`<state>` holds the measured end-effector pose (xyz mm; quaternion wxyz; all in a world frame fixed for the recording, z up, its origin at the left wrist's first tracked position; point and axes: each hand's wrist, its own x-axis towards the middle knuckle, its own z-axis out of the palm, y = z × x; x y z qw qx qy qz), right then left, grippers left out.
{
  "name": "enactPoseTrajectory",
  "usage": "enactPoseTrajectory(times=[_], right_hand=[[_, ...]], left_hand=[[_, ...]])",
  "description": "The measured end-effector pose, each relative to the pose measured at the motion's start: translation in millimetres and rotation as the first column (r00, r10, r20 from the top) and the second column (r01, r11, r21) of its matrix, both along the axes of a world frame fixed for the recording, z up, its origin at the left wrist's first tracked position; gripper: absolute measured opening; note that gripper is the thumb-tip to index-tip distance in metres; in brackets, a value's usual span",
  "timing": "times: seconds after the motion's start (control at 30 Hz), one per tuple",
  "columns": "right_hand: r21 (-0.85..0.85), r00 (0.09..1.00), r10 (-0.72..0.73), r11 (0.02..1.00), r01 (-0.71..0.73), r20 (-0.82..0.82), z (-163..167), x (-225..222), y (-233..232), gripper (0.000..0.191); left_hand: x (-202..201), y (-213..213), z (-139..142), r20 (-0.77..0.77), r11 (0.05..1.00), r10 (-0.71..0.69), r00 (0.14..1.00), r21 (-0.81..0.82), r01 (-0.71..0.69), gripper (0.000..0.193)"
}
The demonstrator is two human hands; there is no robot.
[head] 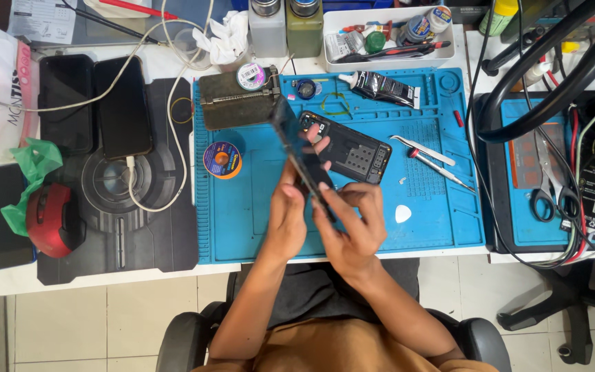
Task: The person disassembles a Vivo smartphone, removes the screen assembly, and uses a screwdriver to adjust internal components. They then reassemble the phone and test the touchscreen by swiping the display.
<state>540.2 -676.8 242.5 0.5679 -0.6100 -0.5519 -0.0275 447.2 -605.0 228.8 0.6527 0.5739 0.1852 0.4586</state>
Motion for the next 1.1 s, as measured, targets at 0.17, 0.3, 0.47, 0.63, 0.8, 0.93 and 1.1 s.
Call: enactPoseTrajectory(times=[0.17,0.3,0.47,0.63,0.8,0.93,1.1], right_hand=[[-0.009,0.998,-0.039,0.999,0.039,0.053,6.3,-11.6,7.2,0.041],[-0.012,0.998,-0.044,0.999,0.044,0.051,14.1,-10.3,9.5,0.042],[-0.027,0.994,0.06,0.998,-0.062,-0.095,17.6,-2.8,7.7,0.041],[-0.022,0.967,0.057,0.998,-0.064,-0.247,12.0,6.4,4.0,0.032],[-0.001,0.959,0.07,0.997,-0.074,-0.273,6.9,13.8,1.5,0.03],[0.012,0.947,0.109,0.994,-0.111,-0.303,6.1,14.3,-4.6,0.033],[0.012,0.946,0.126,0.992,-0.128,-0.297,9.7,18.8,-7.9,0.036]], left_hand=[[-0.5,6.8,8.1,0.113,0.978,-0.08,0.99,-0.183,0.1,0.082],[1.7,7.4,13.7,0.157,0.965,-0.081,0.984,-0.233,0.117,0.081],[3.8,8.1,12.7,0.115,0.972,-0.027,0.993,-0.228,0.053,0.08],[4.4,7.6,7.3,0.045,0.988,0.079,0.996,-0.139,-0.072,0.069],[11.7,2.6,7.1,0.009,0.98,0.184,0.983,-0.084,-0.182,0.064],[12.7,-3.0,9.7,-0.004,0.969,0.154,0.988,-0.196,-0.151,0.067],[17.6,-4.8,12.1,0.015,0.978,0.131,0.991,-0.165,-0.126,0.066]])
